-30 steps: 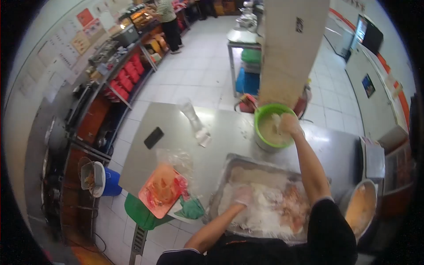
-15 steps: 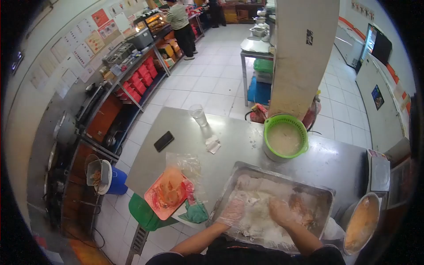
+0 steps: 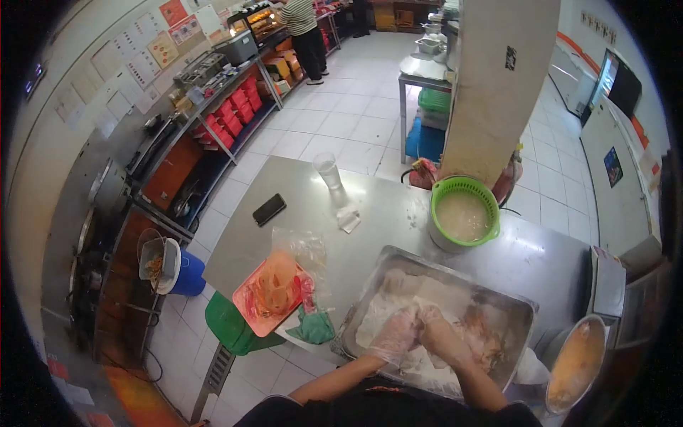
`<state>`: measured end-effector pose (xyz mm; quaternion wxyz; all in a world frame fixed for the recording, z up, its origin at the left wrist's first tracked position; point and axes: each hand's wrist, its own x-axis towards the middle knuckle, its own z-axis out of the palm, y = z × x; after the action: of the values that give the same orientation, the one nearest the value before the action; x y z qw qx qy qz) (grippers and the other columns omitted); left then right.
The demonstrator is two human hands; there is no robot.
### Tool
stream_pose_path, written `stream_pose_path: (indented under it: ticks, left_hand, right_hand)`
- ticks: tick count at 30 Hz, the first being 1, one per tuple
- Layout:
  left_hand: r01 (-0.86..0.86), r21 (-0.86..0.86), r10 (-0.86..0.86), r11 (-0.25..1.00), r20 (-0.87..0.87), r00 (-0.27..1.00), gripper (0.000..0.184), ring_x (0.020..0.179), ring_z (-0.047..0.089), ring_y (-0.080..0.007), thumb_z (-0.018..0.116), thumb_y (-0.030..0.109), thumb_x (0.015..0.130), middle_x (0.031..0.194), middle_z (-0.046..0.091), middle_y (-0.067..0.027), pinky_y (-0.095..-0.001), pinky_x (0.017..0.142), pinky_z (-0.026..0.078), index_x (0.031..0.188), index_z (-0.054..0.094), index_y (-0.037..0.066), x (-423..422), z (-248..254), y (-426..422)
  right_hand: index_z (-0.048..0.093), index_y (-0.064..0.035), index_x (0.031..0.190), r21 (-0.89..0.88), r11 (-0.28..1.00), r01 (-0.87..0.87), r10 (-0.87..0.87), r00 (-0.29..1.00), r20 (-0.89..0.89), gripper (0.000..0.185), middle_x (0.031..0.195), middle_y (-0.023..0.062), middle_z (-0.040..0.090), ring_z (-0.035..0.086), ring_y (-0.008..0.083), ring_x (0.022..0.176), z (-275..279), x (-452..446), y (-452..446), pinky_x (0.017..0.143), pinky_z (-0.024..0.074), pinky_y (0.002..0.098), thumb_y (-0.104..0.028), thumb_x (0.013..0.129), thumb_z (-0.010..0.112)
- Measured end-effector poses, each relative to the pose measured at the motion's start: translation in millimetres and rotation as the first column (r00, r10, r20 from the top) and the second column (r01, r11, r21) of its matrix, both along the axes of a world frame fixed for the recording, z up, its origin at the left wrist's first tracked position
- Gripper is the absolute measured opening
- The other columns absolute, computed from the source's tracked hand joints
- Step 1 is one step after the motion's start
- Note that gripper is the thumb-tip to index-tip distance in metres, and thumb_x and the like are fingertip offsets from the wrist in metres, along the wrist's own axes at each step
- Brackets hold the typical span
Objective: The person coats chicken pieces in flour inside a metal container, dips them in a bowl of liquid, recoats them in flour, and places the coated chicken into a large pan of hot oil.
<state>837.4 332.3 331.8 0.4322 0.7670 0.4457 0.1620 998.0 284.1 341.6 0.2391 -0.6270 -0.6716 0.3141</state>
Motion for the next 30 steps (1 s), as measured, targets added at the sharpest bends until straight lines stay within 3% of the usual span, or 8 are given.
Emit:
stream_pose_path:
  ticks: [8, 11, 14, 16, 19, 22, 24, 30]
  left_hand:
    - [-0.149, -0.027, 0.151, 0.988, 0.259, 0.954, 0.038, 0.098, 0.066, -0.0343, 0.069, 0.020, 0.089, 0.105, 0.067, -0.0203, -0.0382, 0.087, 0.052, 0.117, 0.056, -0.002, -4, 9, -3]
    - [-0.261, -0.074, 0.271, 0.962, 0.237, 0.933, 0.047, 0.102, 0.064, -0.0374, 0.073, 0.029, 0.086, 0.106, 0.066, -0.0219, -0.0424, 0.091, 0.051, 0.116, 0.056, -0.003, -27, -9, -4]
    - [-0.153, 0.027, 0.156, 0.988, -0.184, 0.970, 0.061, 0.108, 0.062, -0.0413, 0.070, 0.045, 0.084, 0.109, 0.065, -0.0260, -0.0480, 0.097, 0.047, 0.119, 0.056, -0.003, -37, -32, 0]
    - [0.198, -0.363, -0.383, 0.911, -0.562, 0.733, 0.077, 0.116, 0.058, -0.0442, 0.065, 0.058, 0.082, 0.121, 0.061, -0.0310, -0.0501, 0.103, 0.043, 0.128, 0.055, -0.004, -33, -21, 3]
    - [0.308, -0.072, -0.293, 0.949, -0.563, 0.772, 0.082, 0.124, 0.055, -0.0447, 0.065, 0.059, 0.081, 0.128, 0.058, -0.0334, -0.0476, 0.108, 0.042, 0.126, 0.059, -0.010, -48, -124, -31]
    - [0.098, -0.393, -0.329, 0.914, -0.579, 0.746, 0.087, 0.125, 0.053, -0.0456, 0.064, 0.062, 0.079, 0.130, 0.056, -0.0338, -0.0479, 0.109, 0.041, 0.135, 0.052, -0.003, -35, -62, -9]
    - [0.009, -0.369, -0.223, 0.930, -0.543, 0.810, 0.087, 0.125, 0.053, -0.0455, 0.064, 0.062, 0.079, 0.128, 0.057, -0.0333, -0.0482, 0.109, 0.041, 0.135, 0.052, -0.004, -42, -71, -4]
    - [-0.020, -0.412, -0.200, 0.911, -0.483, 0.853, 0.084, 0.124, 0.055, -0.0429, 0.066, 0.055, 0.080, 0.125, 0.061, -0.0303, -0.0471, 0.107, 0.043, 0.137, 0.049, -0.005, -50, -129, -7]
  right_hand:
    - [0.067, -0.0061, 0.115, -0.421, 0.904, 0.073, -0.177, 0.961, -0.214, 0.034, 0.111, 0.0232, 0.067, 0.067, 0.0387, 0.095, 25, 12, 4, 0.083, 0.0544, 0.0450, -0.014, 0.082, 0.069]
    - [0.071, -0.0071, 0.109, -0.155, 0.987, 0.027, 0.008, 0.975, 0.220, 0.028, 0.103, 0.0179, 0.072, 0.070, 0.0312, 0.093, 21, 16, -17, 0.080, 0.0563, 0.0376, -0.012, 0.081, 0.072]
    - [0.072, -0.0070, 0.102, -0.490, 0.872, 0.002, -0.155, 0.950, -0.272, 0.018, 0.091, 0.0099, 0.074, 0.072, 0.0204, 0.079, 58, 43, 27, 0.070, 0.0570, 0.0353, -0.010, 0.085, 0.069]
    - [0.071, -0.0063, 0.096, -0.314, 0.943, 0.111, -0.260, 0.836, -0.483, 0.012, 0.082, 0.0069, 0.072, 0.069, 0.0142, 0.070, 125, 54, 56, 0.064, 0.0557, 0.0329, -0.010, 0.086, 0.068]
    - [0.071, -0.0055, 0.094, -0.051, 0.976, 0.210, -0.216, 0.941, -0.260, 0.011, 0.082, 0.0064, 0.071, 0.067, 0.0128, 0.072, 124, 98, 118, 0.065, 0.0541, 0.0291, -0.005, 0.084, 0.067]
    - [0.072, -0.0059, 0.101, 0.077, 0.984, 0.163, -0.153, 0.982, -0.114, 0.020, 0.098, 0.0086, 0.074, 0.071, 0.0163, 0.088, 94, 146, 196, 0.077, 0.0558, 0.0309, -0.011, 0.082, 0.072]
    - [0.071, -0.0046, 0.102, 0.250, 0.967, -0.042, -0.082, 0.880, 0.467, 0.021, 0.100, 0.0123, 0.074, 0.070, 0.0234, 0.093, 31, 189, 251, 0.082, 0.0543, 0.0351, -0.014, 0.083, 0.069]
    - [0.068, -0.0077, 0.104, 0.241, 0.970, 0.030, -0.135, 0.891, 0.433, 0.019, 0.099, 0.0197, 0.070, 0.067, 0.0367, 0.092, 31, 164, 250, 0.083, 0.0514, 0.0444, -0.013, 0.086, 0.061]
